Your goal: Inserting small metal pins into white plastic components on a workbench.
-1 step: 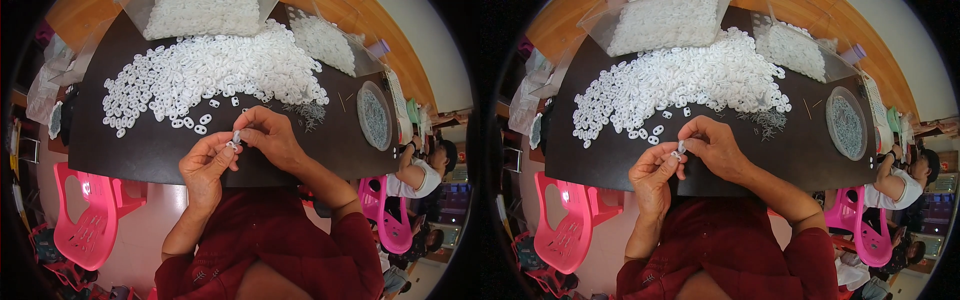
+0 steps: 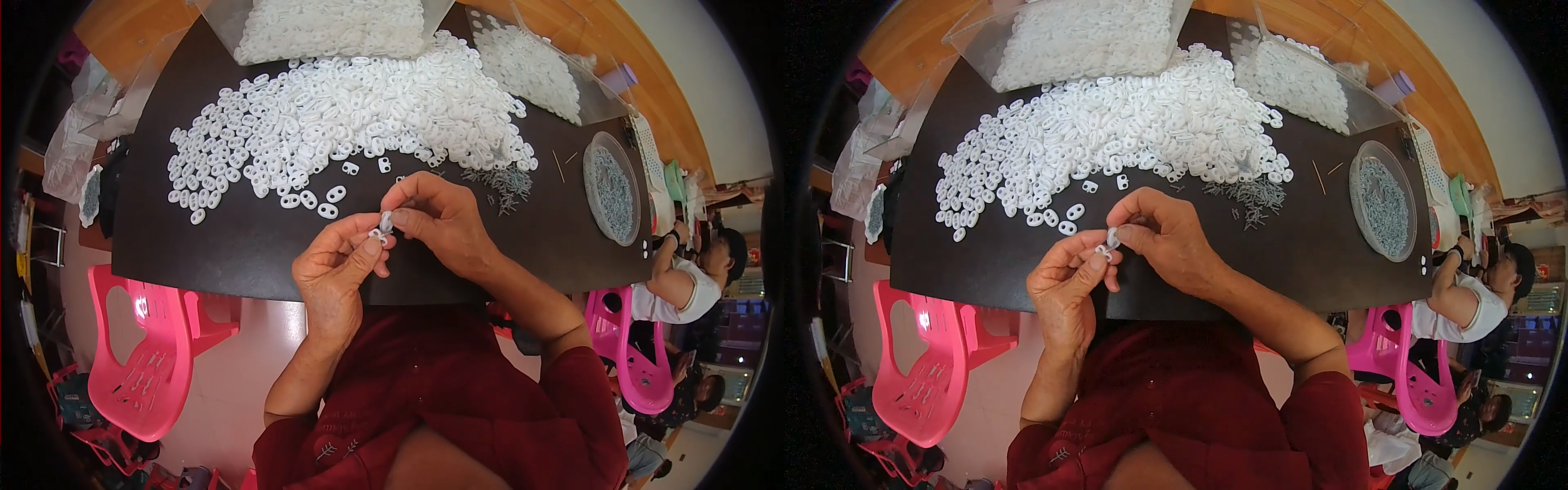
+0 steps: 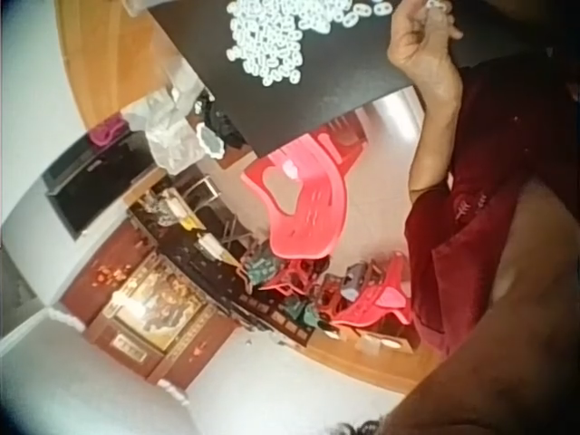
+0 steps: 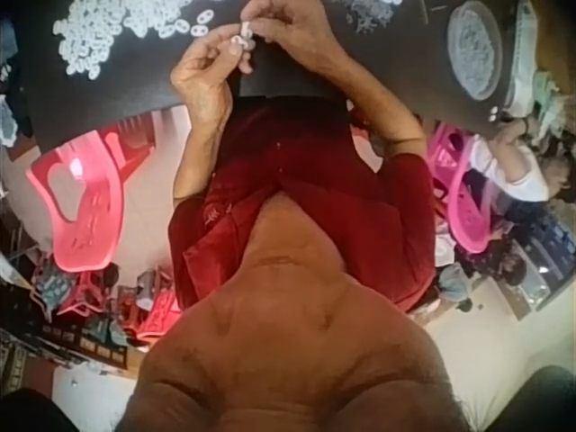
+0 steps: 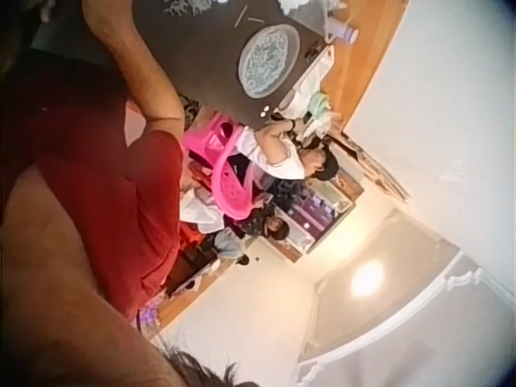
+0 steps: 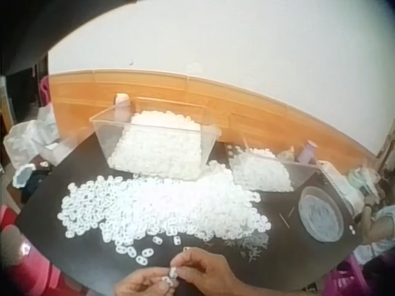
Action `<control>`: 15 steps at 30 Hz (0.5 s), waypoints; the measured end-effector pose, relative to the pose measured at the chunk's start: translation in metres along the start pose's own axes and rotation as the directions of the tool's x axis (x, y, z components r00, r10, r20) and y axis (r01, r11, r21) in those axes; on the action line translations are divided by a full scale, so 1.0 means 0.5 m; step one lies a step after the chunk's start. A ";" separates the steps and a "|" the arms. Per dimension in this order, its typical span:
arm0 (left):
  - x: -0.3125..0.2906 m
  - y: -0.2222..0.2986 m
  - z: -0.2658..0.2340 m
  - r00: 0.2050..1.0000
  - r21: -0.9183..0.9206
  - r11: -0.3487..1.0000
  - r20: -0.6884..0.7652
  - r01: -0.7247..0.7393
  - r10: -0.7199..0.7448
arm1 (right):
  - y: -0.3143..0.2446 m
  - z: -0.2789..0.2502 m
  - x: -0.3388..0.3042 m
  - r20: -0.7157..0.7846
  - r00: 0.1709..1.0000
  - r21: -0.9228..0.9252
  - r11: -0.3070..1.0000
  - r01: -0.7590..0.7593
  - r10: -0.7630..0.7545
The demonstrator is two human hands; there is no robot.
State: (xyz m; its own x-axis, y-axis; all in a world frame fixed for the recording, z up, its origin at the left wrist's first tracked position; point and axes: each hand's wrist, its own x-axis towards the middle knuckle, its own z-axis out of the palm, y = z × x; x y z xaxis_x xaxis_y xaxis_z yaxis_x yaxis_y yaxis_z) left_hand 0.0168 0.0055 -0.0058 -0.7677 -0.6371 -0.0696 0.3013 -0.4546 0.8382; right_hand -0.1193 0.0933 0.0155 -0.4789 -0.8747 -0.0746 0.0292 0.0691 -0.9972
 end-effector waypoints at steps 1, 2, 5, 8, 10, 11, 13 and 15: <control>0.002 0.000 0.000 1.000 -0.038 0.999 0.008 -0.011 0.012 | -0.003 0.002 -0.001 -0.016 1.000 -0.008 1.000 0.022 -0.022; 0.003 -0.002 -0.001 1.000 -0.038 0.999 0.009 -0.013 0.014 | -0.004 0.003 0.000 -0.029 0.999 -0.017 0.999 0.045 -0.045; 0.004 -0.005 0.000 0.999 -0.030 0.999 0.013 -0.046 0.046 | 0.001 -0.001 -0.004 0.006 1.000 0.130 0.991 0.019 -0.019; 0.004 -0.007 0.004 0.997 -0.018 0.997 -0.014 -0.073 0.073 | -0.002 -0.006 -0.013 0.025 0.999 0.159 0.987 -0.033 0.029; 0.004 -0.011 0.003 0.996 0.009 0.996 0.004 -0.090 0.089 | 0.002 -0.008 -0.020 0.010 1.000 0.165 0.986 -0.030 0.029; 0.004 -0.012 0.005 0.996 0.009 0.996 0.006 -0.086 0.086 | 0.004 -0.009 -0.024 -0.005 0.999 0.171 0.985 -0.030 0.032; 0.004 -0.015 0.007 0.997 -0.005 0.997 0.001 -0.077 0.077 | -0.002 -0.008 -0.027 -0.017 0.999 0.223 0.974 -0.040 0.045; 0.005 -0.012 0.014 0.996 0.012 0.996 0.001 -0.085 0.085 | -0.002 -0.010 -0.027 -0.026 0.998 0.274 0.961 -0.045 0.055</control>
State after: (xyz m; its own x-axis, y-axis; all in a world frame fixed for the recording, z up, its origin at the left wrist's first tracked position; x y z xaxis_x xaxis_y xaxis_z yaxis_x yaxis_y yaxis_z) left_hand 0.0092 0.0111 -0.0075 -0.7401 -0.6725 0.0021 0.3583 -0.3916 0.8475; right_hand -0.1172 0.1075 0.0173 -0.4993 -0.8568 -0.1287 0.2898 -0.0252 -0.9567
